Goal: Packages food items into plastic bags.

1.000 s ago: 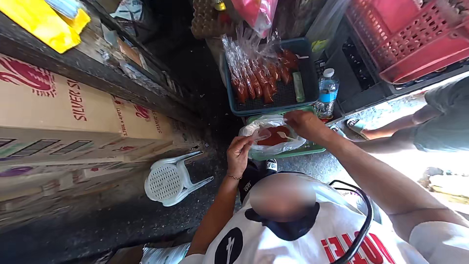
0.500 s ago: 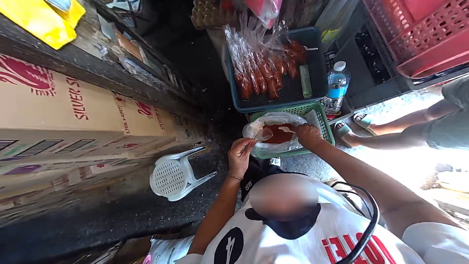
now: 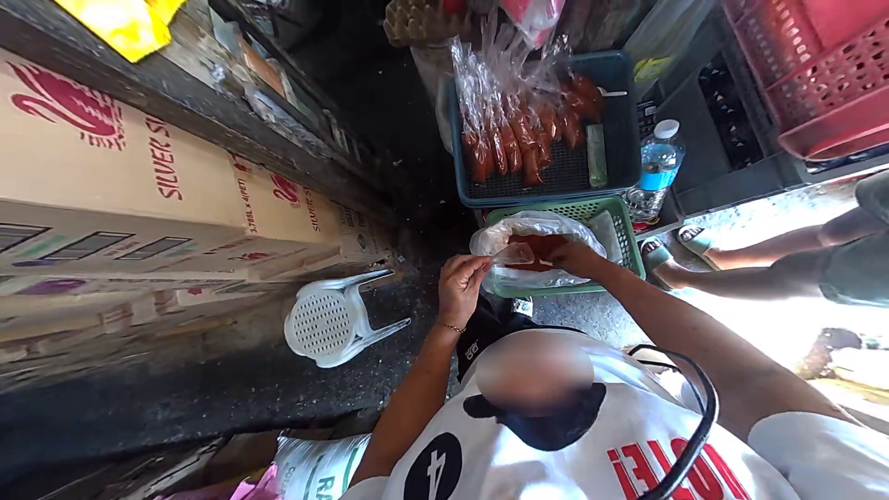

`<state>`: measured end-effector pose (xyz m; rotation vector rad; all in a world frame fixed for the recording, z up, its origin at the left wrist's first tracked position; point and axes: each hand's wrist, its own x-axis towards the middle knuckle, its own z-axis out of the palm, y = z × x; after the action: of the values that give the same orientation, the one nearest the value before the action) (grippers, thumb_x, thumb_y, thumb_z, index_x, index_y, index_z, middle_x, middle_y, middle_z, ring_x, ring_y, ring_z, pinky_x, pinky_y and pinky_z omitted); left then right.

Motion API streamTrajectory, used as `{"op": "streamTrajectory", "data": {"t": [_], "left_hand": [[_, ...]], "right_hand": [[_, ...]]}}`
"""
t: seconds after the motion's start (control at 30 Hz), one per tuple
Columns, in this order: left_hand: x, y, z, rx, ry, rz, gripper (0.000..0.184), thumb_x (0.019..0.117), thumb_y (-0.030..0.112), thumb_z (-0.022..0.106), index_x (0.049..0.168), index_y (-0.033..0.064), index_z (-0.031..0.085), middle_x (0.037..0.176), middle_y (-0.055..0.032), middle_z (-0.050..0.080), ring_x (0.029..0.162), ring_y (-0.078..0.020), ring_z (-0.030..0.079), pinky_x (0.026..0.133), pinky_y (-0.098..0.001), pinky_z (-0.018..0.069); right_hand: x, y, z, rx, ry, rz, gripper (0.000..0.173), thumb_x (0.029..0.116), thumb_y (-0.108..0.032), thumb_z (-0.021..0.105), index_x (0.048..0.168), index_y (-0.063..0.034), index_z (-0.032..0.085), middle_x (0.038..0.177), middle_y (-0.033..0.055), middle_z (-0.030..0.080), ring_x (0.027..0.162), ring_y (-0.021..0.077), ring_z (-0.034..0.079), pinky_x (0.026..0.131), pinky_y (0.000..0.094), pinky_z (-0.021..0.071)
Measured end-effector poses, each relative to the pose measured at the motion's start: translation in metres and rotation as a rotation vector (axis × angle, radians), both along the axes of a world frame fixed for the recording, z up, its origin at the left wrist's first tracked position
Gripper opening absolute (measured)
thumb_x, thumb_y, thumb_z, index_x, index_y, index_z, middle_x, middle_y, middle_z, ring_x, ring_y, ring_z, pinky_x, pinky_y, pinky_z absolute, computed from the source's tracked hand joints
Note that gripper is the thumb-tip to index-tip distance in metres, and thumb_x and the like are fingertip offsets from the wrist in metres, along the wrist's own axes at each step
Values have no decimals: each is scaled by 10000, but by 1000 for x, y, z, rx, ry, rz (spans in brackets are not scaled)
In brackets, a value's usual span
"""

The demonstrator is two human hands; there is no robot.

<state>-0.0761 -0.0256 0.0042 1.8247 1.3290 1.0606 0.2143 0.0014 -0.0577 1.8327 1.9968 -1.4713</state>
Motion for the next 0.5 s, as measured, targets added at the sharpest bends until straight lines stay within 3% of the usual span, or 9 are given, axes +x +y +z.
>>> {"op": "streamTrajectory", "data": {"t": [0.2, 0.33, 0.5], "left_hand": [[14, 6, -19, -42, 133, -100, 135, 958, 162, 709, 1030, 110, 810, 1045, -74, 750, 1068, -226, 677, 986, -455, 516], [20, 12, -24, -34, 182, -143, 152, 978, 171, 683, 1045, 122, 811, 1063, -74, 754, 1083, -242, 678, 1011, -474, 499], [23, 17, -26, -3, 202, -172, 158, 977, 162, 677, 1046, 128, 815, 1059, -72, 756, 1088, -253, 677, 1027, -483, 486]], "right_hand": [[14, -7, 49, 26, 27, -90, 223, 1023, -46, 561, 1131, -23, 755, 1134, 217, 720, 1113, 393, 657, 1028, 596, 451], [31, -14, 69, 73, 27, -128, 202, 1024, -75, 580, 1104, -65, 766, 1014, 162, 737, 961, 327, 685, 908, 568, 506], [46, -13, 114, 57, 1, -149, 205, 1031, -73, 578, 1106, -77, 768, 999, 129, 740, 943, 278, 683, 904, 529, 511]]}}
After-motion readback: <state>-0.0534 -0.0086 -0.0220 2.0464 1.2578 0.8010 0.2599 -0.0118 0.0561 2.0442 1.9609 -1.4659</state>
